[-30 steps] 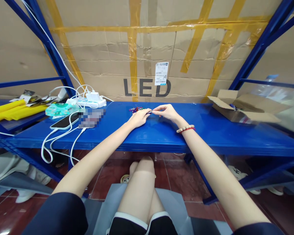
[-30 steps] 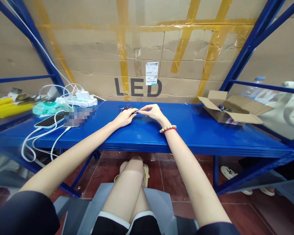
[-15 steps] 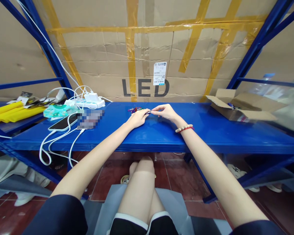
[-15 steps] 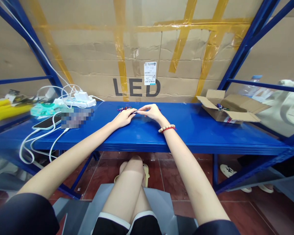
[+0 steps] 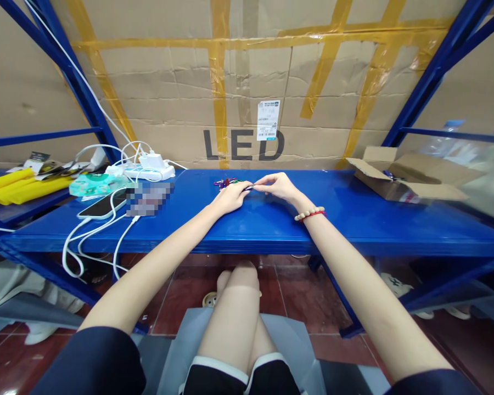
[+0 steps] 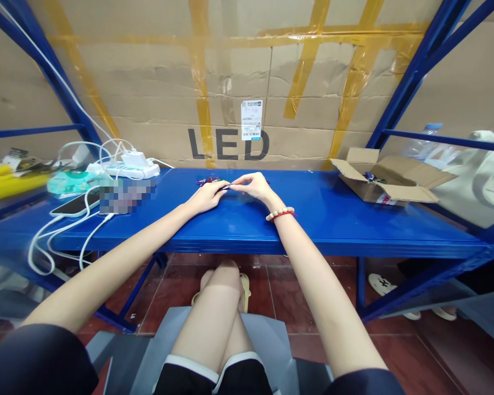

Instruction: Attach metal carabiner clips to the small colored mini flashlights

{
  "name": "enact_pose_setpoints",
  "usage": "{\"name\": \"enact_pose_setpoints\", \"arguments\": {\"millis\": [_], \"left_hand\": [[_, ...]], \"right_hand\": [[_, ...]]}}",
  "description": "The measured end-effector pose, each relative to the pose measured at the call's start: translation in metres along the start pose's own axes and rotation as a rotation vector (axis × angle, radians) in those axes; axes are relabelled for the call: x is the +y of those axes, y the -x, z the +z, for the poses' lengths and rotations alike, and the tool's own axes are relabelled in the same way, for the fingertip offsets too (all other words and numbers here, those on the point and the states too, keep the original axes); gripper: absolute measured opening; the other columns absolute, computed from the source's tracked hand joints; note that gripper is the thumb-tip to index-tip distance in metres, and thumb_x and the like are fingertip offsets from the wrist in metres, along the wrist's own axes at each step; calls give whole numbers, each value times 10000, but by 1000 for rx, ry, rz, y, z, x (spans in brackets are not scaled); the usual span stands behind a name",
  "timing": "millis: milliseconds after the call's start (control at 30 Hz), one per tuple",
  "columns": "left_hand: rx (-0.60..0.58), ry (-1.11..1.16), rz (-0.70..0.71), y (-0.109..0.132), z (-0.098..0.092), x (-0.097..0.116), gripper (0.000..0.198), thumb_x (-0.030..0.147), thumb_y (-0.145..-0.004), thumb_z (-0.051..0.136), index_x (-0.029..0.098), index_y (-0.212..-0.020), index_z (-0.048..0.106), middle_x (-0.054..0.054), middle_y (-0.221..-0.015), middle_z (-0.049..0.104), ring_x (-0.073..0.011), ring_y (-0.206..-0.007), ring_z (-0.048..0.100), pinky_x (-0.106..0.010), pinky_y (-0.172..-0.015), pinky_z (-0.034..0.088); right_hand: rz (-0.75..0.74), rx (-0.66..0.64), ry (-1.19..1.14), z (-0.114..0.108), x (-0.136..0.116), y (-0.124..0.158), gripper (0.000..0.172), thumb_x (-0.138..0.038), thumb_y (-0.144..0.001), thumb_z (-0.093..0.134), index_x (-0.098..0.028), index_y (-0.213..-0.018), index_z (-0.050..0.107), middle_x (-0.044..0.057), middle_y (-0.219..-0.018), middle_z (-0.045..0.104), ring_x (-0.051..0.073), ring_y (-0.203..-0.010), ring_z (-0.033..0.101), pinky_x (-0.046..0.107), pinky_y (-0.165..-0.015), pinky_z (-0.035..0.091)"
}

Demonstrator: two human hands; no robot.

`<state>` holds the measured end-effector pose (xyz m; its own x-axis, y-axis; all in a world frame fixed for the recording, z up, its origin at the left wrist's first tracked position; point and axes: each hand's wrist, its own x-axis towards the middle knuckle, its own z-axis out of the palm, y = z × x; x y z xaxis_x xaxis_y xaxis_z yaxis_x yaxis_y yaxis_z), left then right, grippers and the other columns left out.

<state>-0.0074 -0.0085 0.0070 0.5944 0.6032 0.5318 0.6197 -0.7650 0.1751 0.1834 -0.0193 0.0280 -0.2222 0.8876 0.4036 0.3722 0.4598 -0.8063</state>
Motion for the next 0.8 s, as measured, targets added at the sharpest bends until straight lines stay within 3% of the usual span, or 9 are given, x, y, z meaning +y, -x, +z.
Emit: {"name": "enact_pose_setpoints", "arguments": {"millis": [800], "left_hand": [[16, -9, 16, 1, -2, 3, 260, 205, -908, 426, 201, -1095, 607, -58, -1124, 671, -210, -1056, 617, -338, -935, 479]], "right_hand": [[23, -34, -26, -2, 13, -4, 477, -481, -527, 793, -124, -842, 751, 81, -792, 718, 80, -501, 524, 209, -461, 430]]}}
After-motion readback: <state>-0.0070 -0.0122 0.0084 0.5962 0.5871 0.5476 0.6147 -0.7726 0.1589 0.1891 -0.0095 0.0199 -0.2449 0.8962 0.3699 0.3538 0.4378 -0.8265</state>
